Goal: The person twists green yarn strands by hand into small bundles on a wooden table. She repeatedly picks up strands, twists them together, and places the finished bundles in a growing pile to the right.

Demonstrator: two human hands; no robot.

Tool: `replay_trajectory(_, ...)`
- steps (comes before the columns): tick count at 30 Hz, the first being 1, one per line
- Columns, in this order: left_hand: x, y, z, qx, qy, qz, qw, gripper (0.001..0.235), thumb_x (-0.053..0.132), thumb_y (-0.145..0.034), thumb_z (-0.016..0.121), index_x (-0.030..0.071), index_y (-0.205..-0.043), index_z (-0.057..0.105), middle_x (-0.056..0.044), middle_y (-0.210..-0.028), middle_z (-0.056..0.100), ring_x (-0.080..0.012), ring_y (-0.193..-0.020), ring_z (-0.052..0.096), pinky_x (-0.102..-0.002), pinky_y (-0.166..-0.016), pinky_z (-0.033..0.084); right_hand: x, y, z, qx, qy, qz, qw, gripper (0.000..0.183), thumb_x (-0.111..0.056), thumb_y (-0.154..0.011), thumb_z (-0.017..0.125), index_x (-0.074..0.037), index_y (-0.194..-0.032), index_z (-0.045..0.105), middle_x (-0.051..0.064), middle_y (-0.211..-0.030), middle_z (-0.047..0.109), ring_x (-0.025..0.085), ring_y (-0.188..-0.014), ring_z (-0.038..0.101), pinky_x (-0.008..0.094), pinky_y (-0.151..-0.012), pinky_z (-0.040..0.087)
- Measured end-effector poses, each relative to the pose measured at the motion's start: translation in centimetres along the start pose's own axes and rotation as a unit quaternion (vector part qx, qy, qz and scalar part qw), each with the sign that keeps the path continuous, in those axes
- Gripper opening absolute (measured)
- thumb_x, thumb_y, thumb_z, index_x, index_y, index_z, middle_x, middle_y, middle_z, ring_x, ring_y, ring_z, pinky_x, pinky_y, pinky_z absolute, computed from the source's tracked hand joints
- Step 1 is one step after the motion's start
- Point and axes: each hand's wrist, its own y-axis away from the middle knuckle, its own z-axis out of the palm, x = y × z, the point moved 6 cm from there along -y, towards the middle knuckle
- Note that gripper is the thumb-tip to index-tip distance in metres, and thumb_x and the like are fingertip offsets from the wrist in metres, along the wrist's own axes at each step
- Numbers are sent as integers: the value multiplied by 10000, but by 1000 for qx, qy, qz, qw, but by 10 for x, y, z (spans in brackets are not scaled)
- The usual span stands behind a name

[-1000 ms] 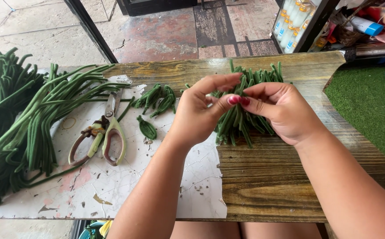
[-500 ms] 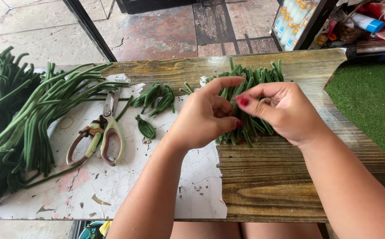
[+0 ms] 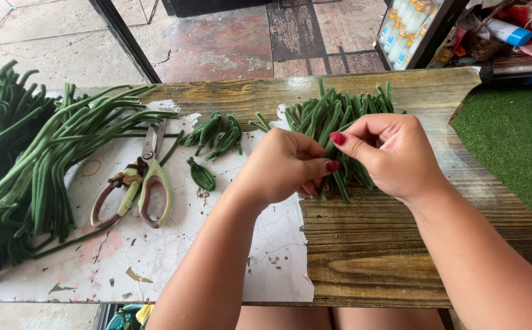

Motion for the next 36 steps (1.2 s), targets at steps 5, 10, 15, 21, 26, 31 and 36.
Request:
replay_trajectory(5,-5,-7,4,14,-90,12,996,210,190,-862,734,22,-974,792,-93,-653,733,-169,-620,714,-317,-619,624,12,-4,-1,16,-58,21,998,193,-106,-946,796,-48,-770,743,-46,-539,492,-4,-632,381,161,-599,339)
replay_trajectory(10,-25,-22,5,26,-125,23,992,196,283,-862,730,106,-909,802,-42,-627,694,-166,-624,667,-317,-648,581,23,-7,-1,30,-79,30,996,219,-125,-955,804,-48,-762,735,-39,-548,495,-2,-644,373,164,-611,353)
replay_trajectory(15,-26,-21,0,21,-155,30,987,165,291,-866,702,164,-862,808,-1,-615,674,-151,-653,631,-321,-683,559,11,-3,-5,33,-13,13,999,222,-144,-937,819,-57,-749,738,-29,-503,473,1,-598,369,158,-571,314)
replay_trajectory(21,-16,-16,-6,22,-195,42,980,150,238,-854,703,143,-847,818,-43,-598,682,-192,-616,640,-322,-662,556,16,-1,-7,16,81,-5,997,242,-164,-911,829,-101,-701,729,-6,-525,529,62,-607,407,214,-595,370)
replay_trajectory(26,-1,-3,-3,-2,-180,43,983,163,227,-852,682,130,-826,810,-58,-633,711,-219,-649,670,-343,-703,560,13,-1,-4,0,47,2,999,224,-144,-926,800,-94,-721,726,-24,-546,508,44,-628,416,208,-618,392)
replay_trajectory(31,-13,-8,6,-25,-126,45,991,190,236,-885,682,95,-856,806,-60,-638,710,-193,-633,635,-324,-698,536,34,-3,2,13,-120,33,992,205,-123,-898,810,-61,-765,667,29,-1084,599,90,-1008,556,309,-930,504)
replay_trajectory(36,-18,-14,30,-78,17,89,993,318,289,-1011,644,28,-874,764,-100,-693,698,-186,-644,624,-300,-644,523,47,-2,4,55,-251,126,958,232,-167,-927,772,-51,-751,675,64,-1307,589,173,-1067,628,272,-679,560)
